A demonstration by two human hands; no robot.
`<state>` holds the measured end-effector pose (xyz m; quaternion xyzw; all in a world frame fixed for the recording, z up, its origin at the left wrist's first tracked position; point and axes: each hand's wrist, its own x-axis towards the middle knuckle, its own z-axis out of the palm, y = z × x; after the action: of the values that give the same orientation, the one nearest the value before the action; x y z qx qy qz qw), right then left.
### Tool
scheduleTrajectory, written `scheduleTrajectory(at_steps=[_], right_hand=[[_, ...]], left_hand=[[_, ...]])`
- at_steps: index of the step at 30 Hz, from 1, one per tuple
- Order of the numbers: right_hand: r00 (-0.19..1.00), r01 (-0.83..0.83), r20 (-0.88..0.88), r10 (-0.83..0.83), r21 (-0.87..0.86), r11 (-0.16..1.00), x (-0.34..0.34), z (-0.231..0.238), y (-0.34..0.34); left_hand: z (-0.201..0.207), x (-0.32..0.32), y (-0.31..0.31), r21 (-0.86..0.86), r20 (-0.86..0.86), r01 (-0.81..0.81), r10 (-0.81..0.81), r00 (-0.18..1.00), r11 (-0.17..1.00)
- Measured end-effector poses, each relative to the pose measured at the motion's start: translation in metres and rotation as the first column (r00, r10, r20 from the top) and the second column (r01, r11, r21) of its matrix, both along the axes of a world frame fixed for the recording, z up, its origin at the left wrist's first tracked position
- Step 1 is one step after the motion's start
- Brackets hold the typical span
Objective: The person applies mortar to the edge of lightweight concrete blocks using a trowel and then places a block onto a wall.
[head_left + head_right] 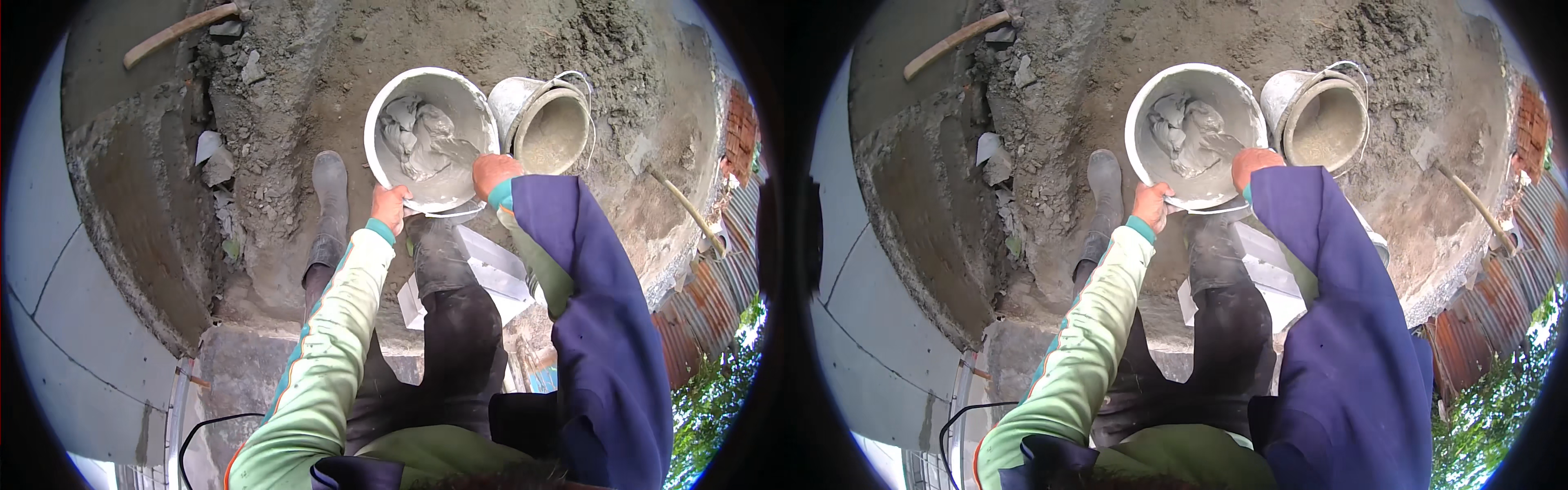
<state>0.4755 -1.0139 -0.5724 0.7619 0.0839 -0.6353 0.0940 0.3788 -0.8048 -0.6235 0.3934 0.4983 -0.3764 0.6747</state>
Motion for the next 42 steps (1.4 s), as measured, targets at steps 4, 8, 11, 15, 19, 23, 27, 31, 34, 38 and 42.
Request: scheduleTrajectory(at_steps=[4,8,11,15,19,23,27,31,34,38,42], right_hand=[[0.809,0.159,0.555,-0.193,0.109,0.981,0.012,0.072,0.004],[0.828,-0.082,0.558,-0.059,0.226,0.971,-0.014,0.14,0.064],[0.876,-0.065,0.459,-0.148,0.416,0.907,0.01,0.224,0.067],[0.911,0.31,0.126,-0.392,0.416,0.855,0.073,0.249,0.08],[0.914,0.251,0.285,-0.291,0.167,0.953,0.144,0.242,0.083],[0.852,-0.079,0.522,0.017,0.096,0.992,0.252,0.302,0.093],[0.617,-0.246,0.785,0.053,0.128,0.961,0.323,0.295,0.078],[0.501,-0.484,0.834,0.232,0.048,0.874,0.376,0.249,0.056],[0.602,-0.502,0.767,0.222,0.147,0.852,0.419,0.206,0.047],[0.872,-0.253,0.488,-0.027,0.499,0.829,0.48,0.135,0.048],[0.92,0.341,-0.084,-0.382,0.65,0.679,0.543,0.106,0.016]], left_hand=[[0.113,0.027,-0.011,0.01,0.082,-0.049,0.048,0.995,0.999],[0.176,0.037,0.007,0.126,0.209,0.098,-0.123,0.97,0.987],[0.218,0.05,0.021,0.181,0.29,0.029,-0.082,0.954,0.983],[0.222,0.06,0.042,0.191,0.439,-0.03,-0.058,0.896,0.981],[0.256,0.131,0.067,0.205,0.515,-0.016,-0.094,0.852,0.979],[0.264,0.206,0.087,0.218,0.539,0.014,-0.133,0.831,0.976],[0.266,0.298,0.09,0.275,0.594,-0.019,-0.154,0.79,0.961],[0.258,0.395,0.09,0.221,0.616,-0.028,-0.117,0.779,0.975],[0.203,0.464,0.078,0.256,0.617,-0.133,-0.056,0.785,0.958],[0.141,0.525,0.057,0.247,0.528,-0.212,0.053,0.848,0.946],[0.113,0.56,0.046,0.195,0.397,-0.228,0.136,0.908,0.954]])
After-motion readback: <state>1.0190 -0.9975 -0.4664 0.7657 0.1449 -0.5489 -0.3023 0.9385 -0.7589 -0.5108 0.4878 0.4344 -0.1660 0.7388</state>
